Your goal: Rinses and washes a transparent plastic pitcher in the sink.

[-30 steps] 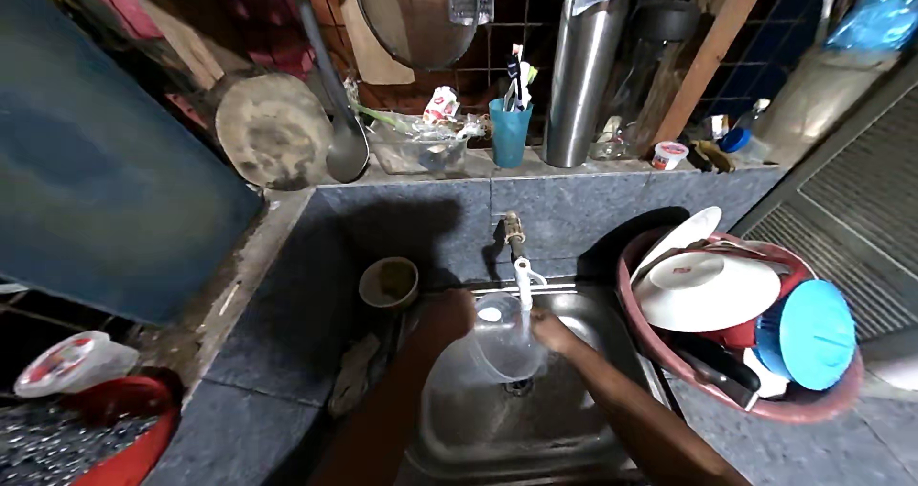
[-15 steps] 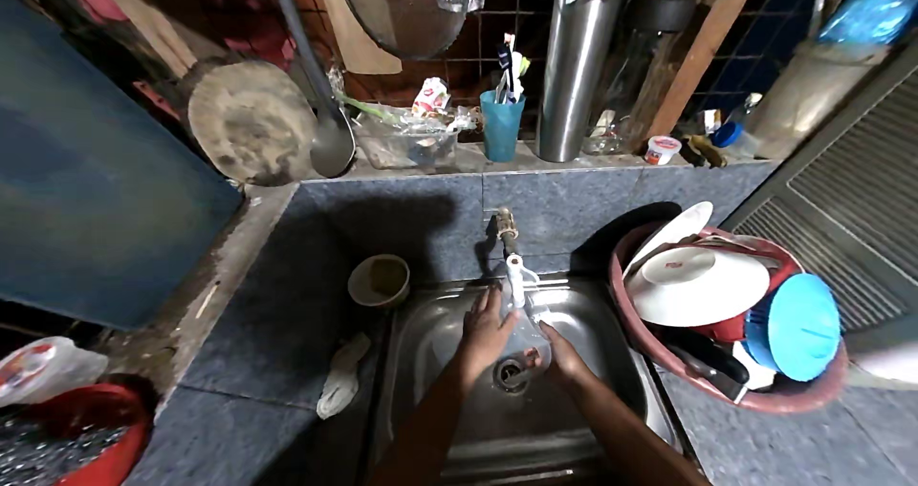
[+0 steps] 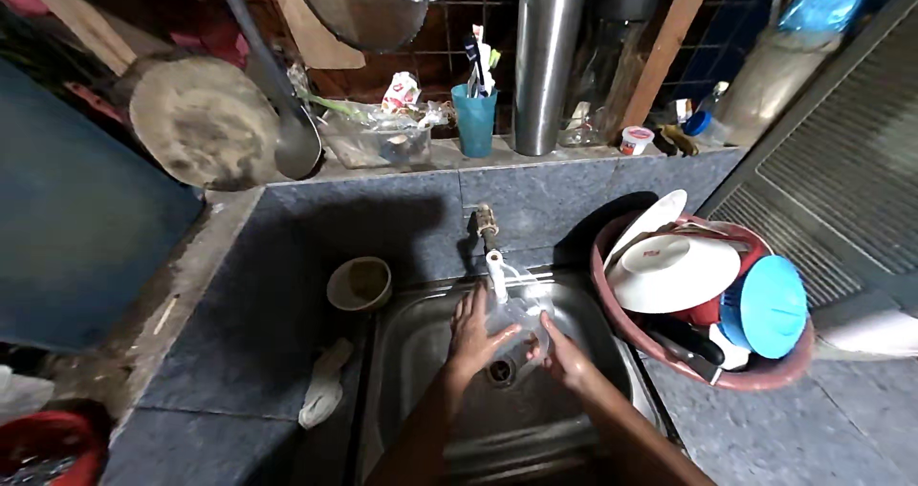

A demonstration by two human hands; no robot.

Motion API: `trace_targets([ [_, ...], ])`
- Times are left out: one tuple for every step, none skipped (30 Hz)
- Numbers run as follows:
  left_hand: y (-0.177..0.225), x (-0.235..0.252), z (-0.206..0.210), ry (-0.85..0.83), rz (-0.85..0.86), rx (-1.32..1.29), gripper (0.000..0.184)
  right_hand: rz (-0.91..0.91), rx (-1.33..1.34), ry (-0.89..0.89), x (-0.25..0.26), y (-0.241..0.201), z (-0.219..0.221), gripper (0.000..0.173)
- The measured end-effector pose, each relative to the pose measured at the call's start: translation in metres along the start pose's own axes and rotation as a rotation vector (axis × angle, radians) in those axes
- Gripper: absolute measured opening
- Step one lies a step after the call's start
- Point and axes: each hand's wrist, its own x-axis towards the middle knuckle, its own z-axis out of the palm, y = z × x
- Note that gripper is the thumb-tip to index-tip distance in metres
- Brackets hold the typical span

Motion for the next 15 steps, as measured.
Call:
trace_targets([
  [-0.012, 0.001, -0.006, 0.031, 0.012, -0.060, 0.117, 0.024, -0.020, -0.013, 0.005, -0.007, 0.002, 0.063],
  [-0.025, 0.001, -0.011, 0.055, 0.024, -0.129, 0.124, 0.040, -0.037, -0.020, 0.012, -0.011, 0.006, 0.066],
  [-0.037, -0.001, -0.018, 0.059, 0.035, -0.195, 0.130, 0.055, -0.063, -0.034, 0.017, -0.014, 0.011, 0.068],
  [-0.045, -0.005, -0.025, 0.045, 0.037, -0.249, 0.135, 0.065, -0.094, -0.039, 0.021, -0.018, 0.019, 0.068],
  [-0.049, -0.011, -0.033, 0.046, 0.023, -0.277, 0.135, 0.072, -0.117, -0.046, 0.024, -0.021, 0.029, 0.067],
  [-0.051, -0.018, -0.040, 0.072, -0.008, -0.275, 0.134, 0.071, -0.122, -0.059, 0.027, -0.023, 0.040, 0.066],
  [-0.053, -0.026, -0.046, 0.130, -0.042, -0.265, 0.132, 0.060, -0.101, -0.089, 0.028, -0.023, 0.049, 0.062],
  [-0.055, -0.034, -0.050, 0.192, -0.067, -0.257, 0.131, 0.035, -0.056, -0.130, 0.030, -0.021, 0.057, 0.054],
  [-0.056, -0.040, -0.053, 0.256, -0.092, -0.267, 0.130, -0.009, -0.007, -0.175, 0.033, -0.018, 0.061, 0.045],
  [-0.056, -0.046, -0.054, 0.310, -0.114, -0.284, 0.131, -0.052, 0.028, -0.219, 0.039, -0.014, 0.064, 0.038],
  [-0.056, -0.051, -0.055, 0.357, -0.130, -0.288, 0.132, -0.079, 0.053, -0.250, 0.044, -0.010, 0.066, 0.033],
  [-0.056, -0.056, -0.054, 0.395, -0.144, -0.278, 0.134, -0.086, 0.056, -0.269, 0.049, -0.005, 0.067, 0.033],
  [-0.054, -0.060, -0.053, 0.424, -0.157, -0.252, 0.135, -0.080, 0.035, -0.286, 0.054, -0.001, 0.067, 0.035],
  [-0.052, -0.063, -0.052, 0.443, -0.172, -0.216, 0.135, -0.066, 0.001, -0.289, 0.058, 0.003, 0.067, 0.041],
  [-0.049, -0.065, -0.049, 0.454, -0.192, -0.185, 0.135, -0.046, -0.032, -0.285, 0.060, 0.007, 0.067, 0.048],
])
